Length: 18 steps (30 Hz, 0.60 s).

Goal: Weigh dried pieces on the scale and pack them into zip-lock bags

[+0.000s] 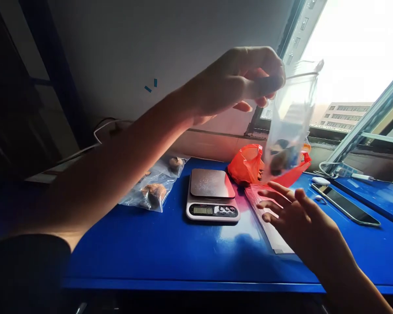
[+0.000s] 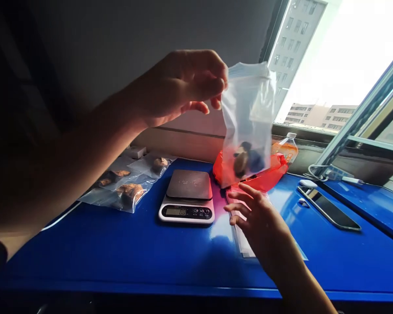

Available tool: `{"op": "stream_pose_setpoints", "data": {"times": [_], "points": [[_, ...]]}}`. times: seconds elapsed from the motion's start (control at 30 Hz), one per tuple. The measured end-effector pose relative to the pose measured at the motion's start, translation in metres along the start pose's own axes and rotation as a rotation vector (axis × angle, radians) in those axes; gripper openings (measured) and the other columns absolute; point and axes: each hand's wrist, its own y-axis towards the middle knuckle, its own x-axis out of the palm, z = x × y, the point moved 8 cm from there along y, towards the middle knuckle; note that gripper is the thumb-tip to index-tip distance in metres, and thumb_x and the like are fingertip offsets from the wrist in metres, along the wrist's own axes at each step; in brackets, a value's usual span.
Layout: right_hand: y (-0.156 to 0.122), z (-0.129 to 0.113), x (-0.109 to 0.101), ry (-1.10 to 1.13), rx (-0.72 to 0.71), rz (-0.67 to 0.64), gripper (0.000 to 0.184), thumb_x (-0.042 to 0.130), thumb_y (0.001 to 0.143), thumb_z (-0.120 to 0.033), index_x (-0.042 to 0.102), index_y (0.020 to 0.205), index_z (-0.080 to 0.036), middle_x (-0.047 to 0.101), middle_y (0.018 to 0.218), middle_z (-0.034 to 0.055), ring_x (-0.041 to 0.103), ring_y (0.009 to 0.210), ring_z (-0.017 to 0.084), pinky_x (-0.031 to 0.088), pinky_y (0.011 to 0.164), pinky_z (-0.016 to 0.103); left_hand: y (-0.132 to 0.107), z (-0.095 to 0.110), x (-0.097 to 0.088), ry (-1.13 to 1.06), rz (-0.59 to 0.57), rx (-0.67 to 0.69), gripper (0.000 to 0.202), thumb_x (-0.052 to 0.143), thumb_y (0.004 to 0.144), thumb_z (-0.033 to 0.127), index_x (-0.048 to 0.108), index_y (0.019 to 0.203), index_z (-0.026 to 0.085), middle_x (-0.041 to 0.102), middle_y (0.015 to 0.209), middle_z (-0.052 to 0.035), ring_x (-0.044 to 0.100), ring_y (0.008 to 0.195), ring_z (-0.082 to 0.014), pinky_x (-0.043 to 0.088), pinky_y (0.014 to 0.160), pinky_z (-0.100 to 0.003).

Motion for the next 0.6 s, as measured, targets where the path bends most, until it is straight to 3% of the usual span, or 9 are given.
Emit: {"op": "stream_pose_setpoints", "data": {"times": [0.1,0.17,0.23,0.33,0.43,0.5,0.6], "points": [[0.012,-0.01,-0.014,0.144,-0.042,0.076,0.035,0.063,0.072,-0.053,0.062,0.094,-0.026,0.062,0.118,0.0116,0.063,0.102,0.029,0.054,0.053,0.029,0.011,-0.02,0.025,-0.062,-0.101,-0.004,0.007,0.058,0.085,0.023,0.062,0.089,0.018,0.064,0.086,0.0003,0.065,0.088,-0.018,0.049,0.069,-0.03],[0.018,-0.025,-0.031,0.163,-0.157,0.188,0.019,0.065,0.074,-0.042,0.062,0.085,-0.028,0.064,0.112,0.0071,0.065,0.098,0.025,0.049,0.045,0.023,0.013,-0.041,0.047,-0.074,-0.202,-0.041,0.008,0.055,0.087,0.022,0.06,0.092,0.018,0.064,0.088,-0.0011,0.064,0.086,-0.0163,0.051,0.072,-0.03],[0.019,-0.037,-0.047,0.107,-0.224,0.291,0.013,0.068,0.072,-0.033,0.063,0.083,-0.027,0.065,0.102,0.005,0.066,0.088,0.02,0.045,0.041,0.02,0.01,-0.06,0.065,-0.006,-0.219,-0.056,0.019,0.054,0.089,0.024,0.056,0.106,0.018,0.064,0.091,-0.0041,0.063,0.083,-0.0167,0.052,0.071,-0.031],[0.014,-0.06,-0.067,-0.071,-0.394,0.403,0.021,0.072,0.069,-0.029,0.065,0.088,-0.025,0.065,0.093,0.0047,0.066,0.082,0.02,0.051,0.045,0.024,-0.001,-0.084,0.082,0.229,-0.042,-0.096,0.048,0.05,0.091,0.034,0.036,0.133,0.016,0.064,0.095,-0.0102,0.062,0.081,-0.0202,0.051,0.072,-0.036],[0.0,-0.084,-0.081,-0.322,-0.633,0.529,0.026,0.075,0.066,-0.029,0.065,0.089,-0.022,0.067,0.087,0.0066,0.068,0.08,0.024,0.056,0.051,0.033,-0.013,-0.098,0.113,0.499,-0.085,-0.132,0.057,0.053,0.087,0.044,0.036,0.134,0.016,0.06,0.11,-0.018,0.06,0.094,-0.0292,0.049,0.076,-0.043],[-0.005,-0.086,-0.089,-0.457,-0.661,0.562,0.029,0.076,0.064,-0.032,0.065,0.088,-0.021,0.069,0.085,0.0084,0.069,0.078,0.027,0.058,0.053,0.037,-0.014,-0.11,0.127,0.589,-0.143,-0.227,0.059,0.058,0.083,0.04,0.036,0.134,0.018,0.062,0.106,-0.0166,0.06,0.093,-0.0302,0.048,0.077,-0.043],[-0.008,-0.079,-0.099,-0.661,-0.62,0.558,0.028,0.074,0.067,-0.038,0.066,0.088,-0.021,0.07,0.085,0.0076,0.07,0.077,0.029,0.06,0.058,0.04,-0.006,-0.122,0.128,0.549,-0.133,-0.347,0.058,0.054,0.08,0.021,0.034,0.135,0.02,0.066,0.1,-0.0116,0.062,0.088,-0.0256,0.047,0.078,-0.04]]}}
